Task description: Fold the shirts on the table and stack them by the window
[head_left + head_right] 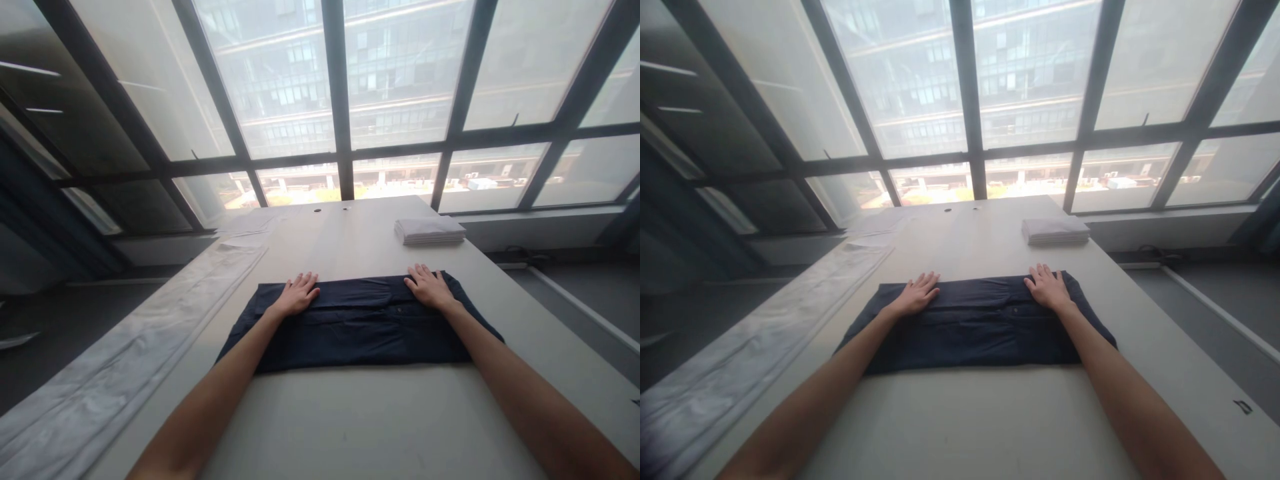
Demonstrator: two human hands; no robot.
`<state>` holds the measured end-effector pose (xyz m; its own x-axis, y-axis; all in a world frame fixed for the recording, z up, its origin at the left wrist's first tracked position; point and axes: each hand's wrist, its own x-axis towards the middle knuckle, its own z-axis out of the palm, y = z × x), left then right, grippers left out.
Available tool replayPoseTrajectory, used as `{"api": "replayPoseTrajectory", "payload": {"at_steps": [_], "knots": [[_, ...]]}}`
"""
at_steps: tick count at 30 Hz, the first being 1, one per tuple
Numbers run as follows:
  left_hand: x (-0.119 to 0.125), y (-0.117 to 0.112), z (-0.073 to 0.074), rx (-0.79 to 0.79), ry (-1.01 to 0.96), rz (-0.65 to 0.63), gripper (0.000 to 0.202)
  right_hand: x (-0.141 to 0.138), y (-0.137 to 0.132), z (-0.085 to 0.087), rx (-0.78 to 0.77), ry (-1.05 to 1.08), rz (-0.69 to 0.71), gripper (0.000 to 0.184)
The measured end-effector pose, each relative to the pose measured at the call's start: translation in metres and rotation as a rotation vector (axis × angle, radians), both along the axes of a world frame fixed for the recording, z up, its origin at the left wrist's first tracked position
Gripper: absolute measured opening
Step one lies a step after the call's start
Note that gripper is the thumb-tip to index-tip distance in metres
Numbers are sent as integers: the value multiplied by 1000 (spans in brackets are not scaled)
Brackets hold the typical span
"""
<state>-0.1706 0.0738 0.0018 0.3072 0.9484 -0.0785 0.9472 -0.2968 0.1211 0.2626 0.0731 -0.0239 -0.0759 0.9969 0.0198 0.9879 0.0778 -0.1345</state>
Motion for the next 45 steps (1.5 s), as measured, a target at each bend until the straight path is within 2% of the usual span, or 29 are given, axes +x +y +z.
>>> {"api": "replayPoseTrajectory", "payload": {"at_steps": [3,5,8,10,12,14,18,21,24,26,31,37,45], "knots": [[-51,-3,0,32,48,103,66,0,0,0,-1,7,6,65],[-76,-5,0,51,84,152,65,0,0,0,1,10,10,65],[-94,-5,2,41,114,192,65,-1,0,0,5,17,11,65],[-91,-2,7,22,128,221,66,-2,-1,0,12,20,11,64],[-74,1,13,37,131,228,68,-2,-1,0,17,21,13,64],[-44,2,20,90,97,167,67,-2,-1,0,21,22,15,65],[47,-11,27,117,-64,-116,62,0,0,-1,18,23,8,65],[113,-27,21,97,-149,-292,58,1,1,-1,10,21,4,65],[150,-39,9,91,-159,-381,62,1,1,0,4,17,2,64],[157,-43,1,78,-142,-388,64,1,0,0,8,14,2,64],[153,-43,-6,86,-133,-374,64,1,0,0,21,16,-2,63],[153,-43,-4,79,-131,-380,63,1,-1,0,43,20,-20,62],[150,-45,5,-4,-86,-474,54,2,1,-3,54,17,-23,60]]}}
